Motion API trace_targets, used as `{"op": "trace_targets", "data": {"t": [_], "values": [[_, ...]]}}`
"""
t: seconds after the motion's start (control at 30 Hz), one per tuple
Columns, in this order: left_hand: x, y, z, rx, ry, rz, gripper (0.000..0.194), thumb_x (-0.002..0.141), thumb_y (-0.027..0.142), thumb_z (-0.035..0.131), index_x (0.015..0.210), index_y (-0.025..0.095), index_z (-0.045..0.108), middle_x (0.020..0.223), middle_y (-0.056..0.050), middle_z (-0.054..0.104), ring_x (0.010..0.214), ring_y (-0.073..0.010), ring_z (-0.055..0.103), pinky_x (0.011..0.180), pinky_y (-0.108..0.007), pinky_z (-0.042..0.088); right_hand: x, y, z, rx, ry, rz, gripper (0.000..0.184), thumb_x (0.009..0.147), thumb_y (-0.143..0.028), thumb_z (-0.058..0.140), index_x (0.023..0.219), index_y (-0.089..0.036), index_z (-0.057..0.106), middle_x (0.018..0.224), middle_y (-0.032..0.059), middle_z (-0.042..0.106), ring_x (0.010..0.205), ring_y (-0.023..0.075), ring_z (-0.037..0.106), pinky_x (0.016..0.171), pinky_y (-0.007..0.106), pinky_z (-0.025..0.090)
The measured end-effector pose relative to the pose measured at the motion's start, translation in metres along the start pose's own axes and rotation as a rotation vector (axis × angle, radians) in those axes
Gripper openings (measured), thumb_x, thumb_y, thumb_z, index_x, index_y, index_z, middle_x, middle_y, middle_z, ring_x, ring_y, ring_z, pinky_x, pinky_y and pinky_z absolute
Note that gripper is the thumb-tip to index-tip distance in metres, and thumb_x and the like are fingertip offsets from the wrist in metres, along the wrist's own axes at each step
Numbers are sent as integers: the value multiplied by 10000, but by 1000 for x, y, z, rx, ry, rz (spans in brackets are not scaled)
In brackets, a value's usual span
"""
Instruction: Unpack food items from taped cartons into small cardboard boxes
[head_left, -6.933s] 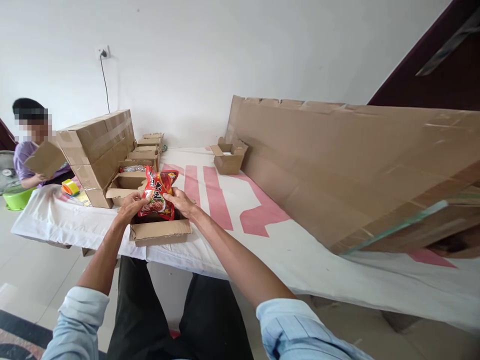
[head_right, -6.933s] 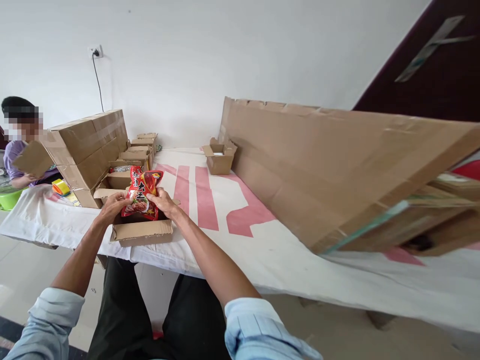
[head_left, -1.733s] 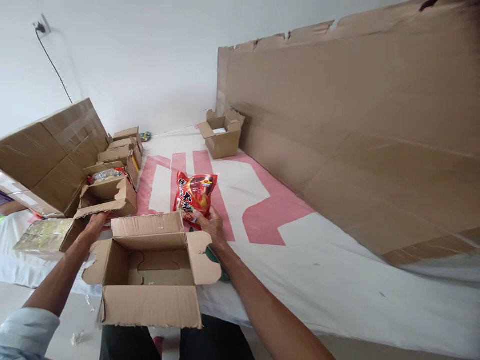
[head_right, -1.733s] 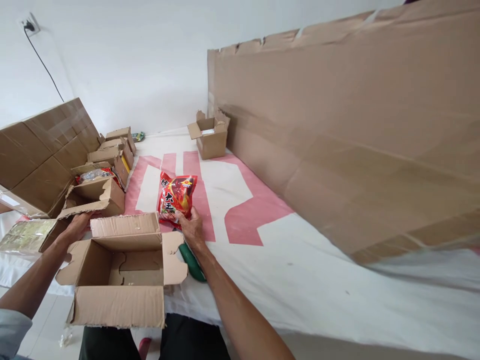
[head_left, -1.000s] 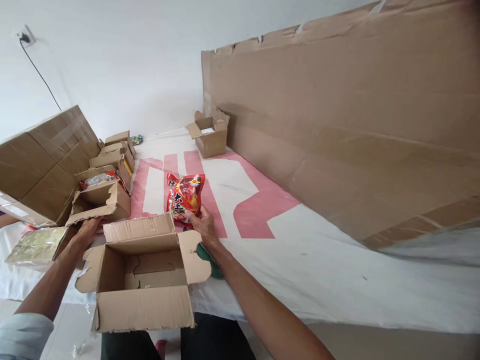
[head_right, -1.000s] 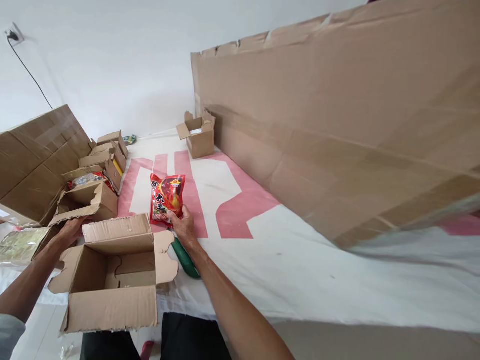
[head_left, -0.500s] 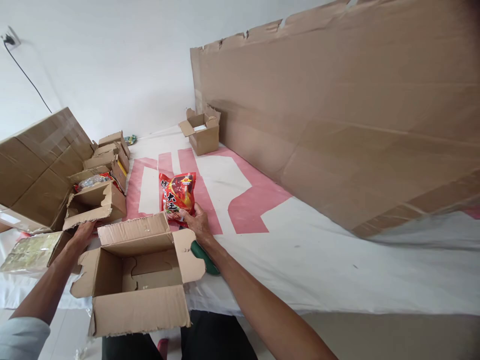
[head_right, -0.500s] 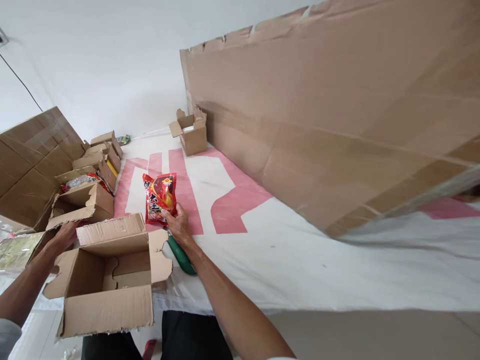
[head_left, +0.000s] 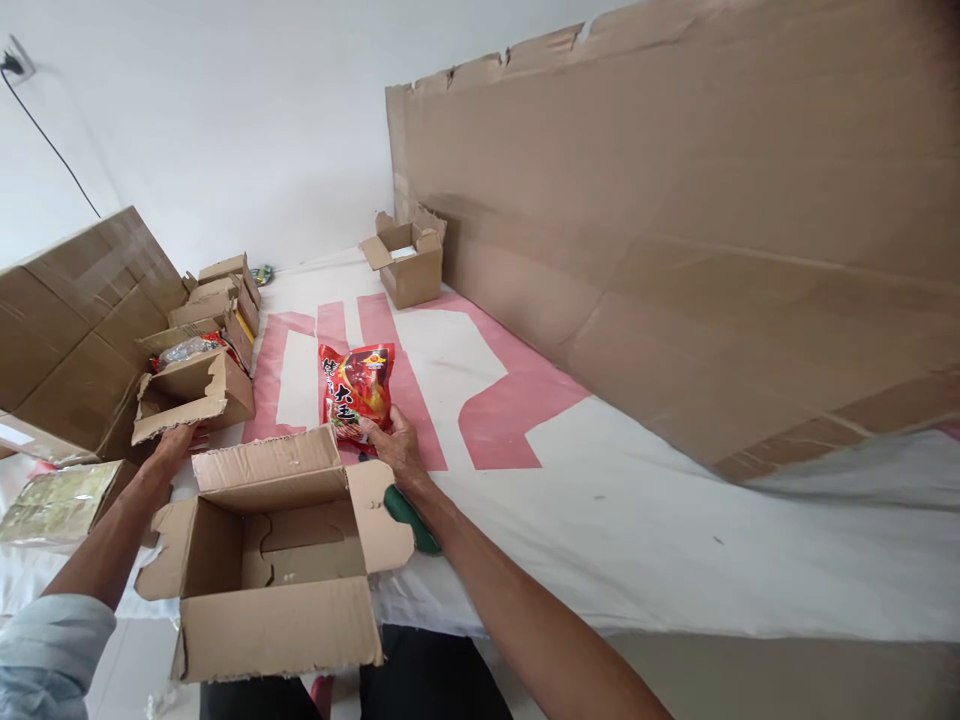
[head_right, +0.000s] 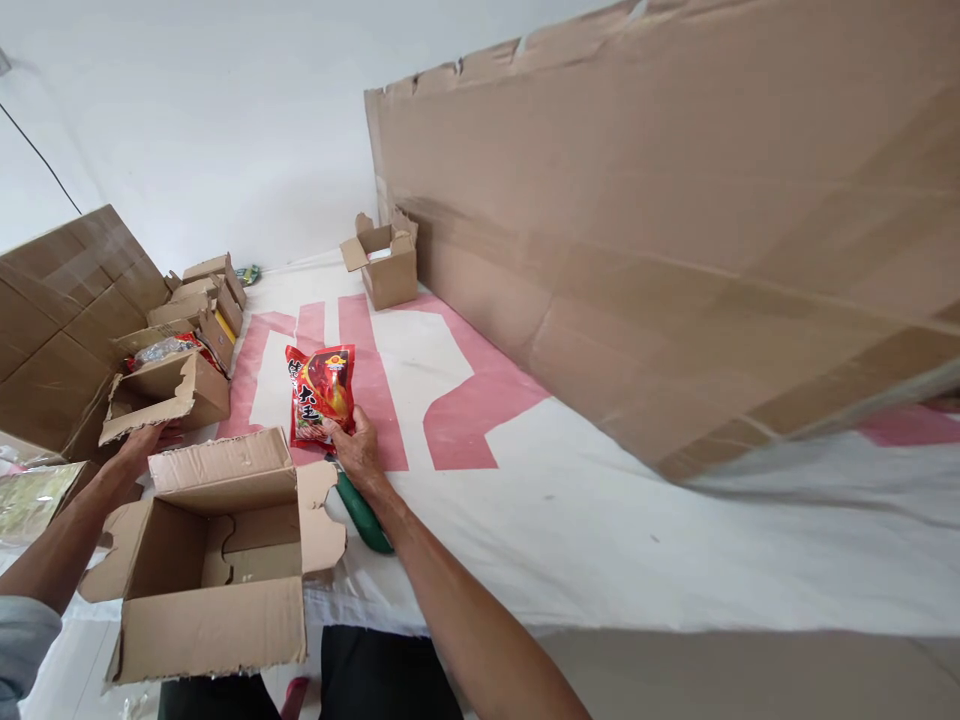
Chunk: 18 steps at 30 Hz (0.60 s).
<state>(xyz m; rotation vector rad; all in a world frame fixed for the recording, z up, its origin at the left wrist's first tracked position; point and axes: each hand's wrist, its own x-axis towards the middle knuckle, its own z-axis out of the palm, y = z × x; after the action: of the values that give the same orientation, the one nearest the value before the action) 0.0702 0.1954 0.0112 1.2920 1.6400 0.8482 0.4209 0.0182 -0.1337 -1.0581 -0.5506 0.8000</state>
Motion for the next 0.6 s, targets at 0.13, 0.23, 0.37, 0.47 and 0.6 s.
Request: {"op": "trace_targets", "data": {"t": [0.13, 0.23, 0.37, 0.47, 0.6], "values": [[0, 1, 2, 50, -6, -18, 205, 836, 430, 821, 894, 245, 756, 1029, -172, 822, 1226, -421, 777, 999, -499, 660, 1, 3, 0, 15, -7, 12, 544, 740, -626, 937, 1071, -236, 753, 1002, 69, 853, 883, 270, 778, 777, 404, 676], [-2, -1, 2, 90, -5, -30, 215, 864, 447, 788, 948, 251, 761, 1103, -166, 834, 1226, -396, 784, 1010, -484, 651, 1, 3, -1, 21, -18, 29, 546, 752, -632, 929, 1081, -235, 750, 1000, 67, 850, 878, 267, 780, 783, 406, 680], [-9, -7, -2, 136, 6, -16, 328, 930, 481, 704, 1163, 261, 774, 1303, -145, 835, 1298, -368, 785, 1034, -455, 632, 0, 1, -2, 30, -28, 47, 556, 742, -625, 934, 1093, -233, 755, 1024, 75, 857, 902, 276, 786, 801, 411, 684], [-12, -7, -4, 152, 8, -15, 390, 956, 473, 663, 1269, 259, 754, 1374, -147, 823, 1307, -360, 792, 1033, -451, 635, -1, -1, -1, 8, -12, 37, 568, 729, -630, 939, 1087, -227, 760, 1017, 73, 856, 898, 268, 778, 804, 402, 676], [-10, -1, -1, 139, 17, -40, 380, 960, 399, 650, 1286, 235, 754, 1194, -167, 841, 1224, -375, 818, 1024, -476, 649, -3, -6, 0, -2, -12, 33, 602, 721, -659, 944, 1092, -223, 758, 1004, 60, 855, 912, 256, 773, 841, 402, 678]]}}
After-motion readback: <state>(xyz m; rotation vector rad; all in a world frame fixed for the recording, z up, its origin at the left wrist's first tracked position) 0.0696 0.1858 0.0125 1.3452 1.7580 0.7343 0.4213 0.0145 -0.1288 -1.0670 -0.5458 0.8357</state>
